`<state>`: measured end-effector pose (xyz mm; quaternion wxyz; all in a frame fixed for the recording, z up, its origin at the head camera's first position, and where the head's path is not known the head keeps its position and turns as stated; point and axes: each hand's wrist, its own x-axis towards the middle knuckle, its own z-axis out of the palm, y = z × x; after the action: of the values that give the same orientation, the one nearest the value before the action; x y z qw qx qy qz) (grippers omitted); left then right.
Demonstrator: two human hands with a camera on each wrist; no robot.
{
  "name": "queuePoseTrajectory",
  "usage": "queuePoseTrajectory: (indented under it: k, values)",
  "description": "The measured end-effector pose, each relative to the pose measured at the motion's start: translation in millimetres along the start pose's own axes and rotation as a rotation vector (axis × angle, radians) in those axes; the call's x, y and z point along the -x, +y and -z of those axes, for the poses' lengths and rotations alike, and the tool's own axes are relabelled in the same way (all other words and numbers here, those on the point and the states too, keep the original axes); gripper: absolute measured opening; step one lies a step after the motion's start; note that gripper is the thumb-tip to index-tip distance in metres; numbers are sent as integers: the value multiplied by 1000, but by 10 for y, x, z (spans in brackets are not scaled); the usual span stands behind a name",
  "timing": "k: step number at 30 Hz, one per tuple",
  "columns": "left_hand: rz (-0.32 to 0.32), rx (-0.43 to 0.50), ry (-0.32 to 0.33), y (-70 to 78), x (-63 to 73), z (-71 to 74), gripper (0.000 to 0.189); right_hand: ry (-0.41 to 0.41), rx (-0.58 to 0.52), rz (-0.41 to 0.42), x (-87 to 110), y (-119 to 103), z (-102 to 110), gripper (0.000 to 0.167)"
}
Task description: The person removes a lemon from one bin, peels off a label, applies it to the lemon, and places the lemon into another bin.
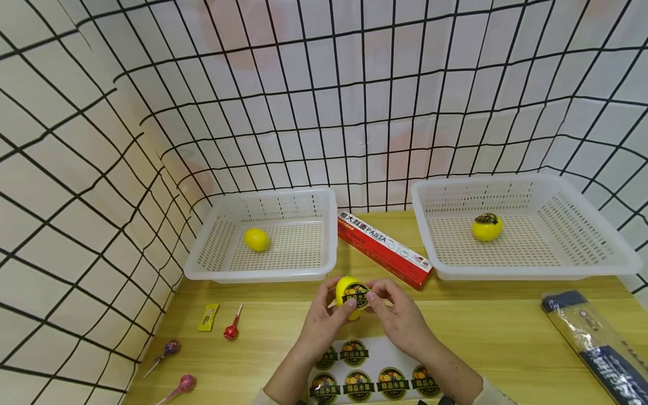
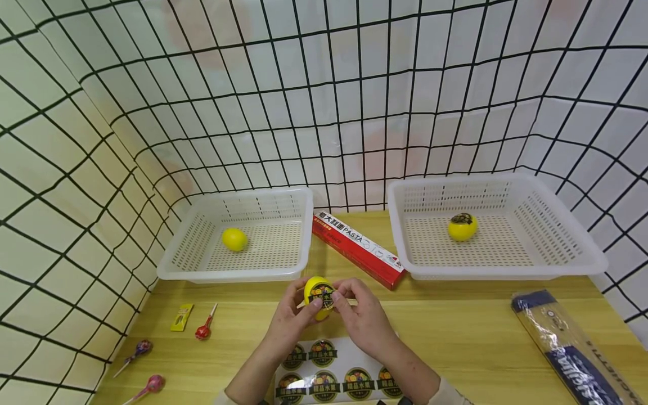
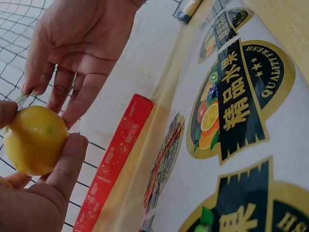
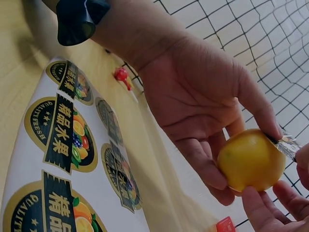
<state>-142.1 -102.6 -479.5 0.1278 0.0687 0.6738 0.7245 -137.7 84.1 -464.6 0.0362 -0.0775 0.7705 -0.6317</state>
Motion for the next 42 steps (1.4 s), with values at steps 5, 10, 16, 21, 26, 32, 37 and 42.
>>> queuePoseTrajectory:
  k: [5,10,16,21,26,32,37,42]
  values:
    - [-13,31,-19,-8,2,-6,57,25,-7,-11,-6,6,-5,14]
    - [-22,48,-32,-17,8,-13,57,33,-29,-22,-1,6,-3,12]
    - [-27,45,-52,-16,17,-20,56,40,-8,-34,1,8,-4,11]
    - [-28,56,-61,-16,18,-32,55,48,13,-37,-8,20,-4,10]
    - [-33,62,-74,-31,17,-50,56,39,6,-62,-18,18,-13,17]
    - [-22,7,-100,-39,54,-117,53,9,129,-100,-10,34,-42,47]
    - [-9,-5,-152,-13,89,-140,50,11,187,-86,4,57,-58,41]
    - [-6,-21,-179,-12,93,-132,50,71,268,32,21,96,-64,35]
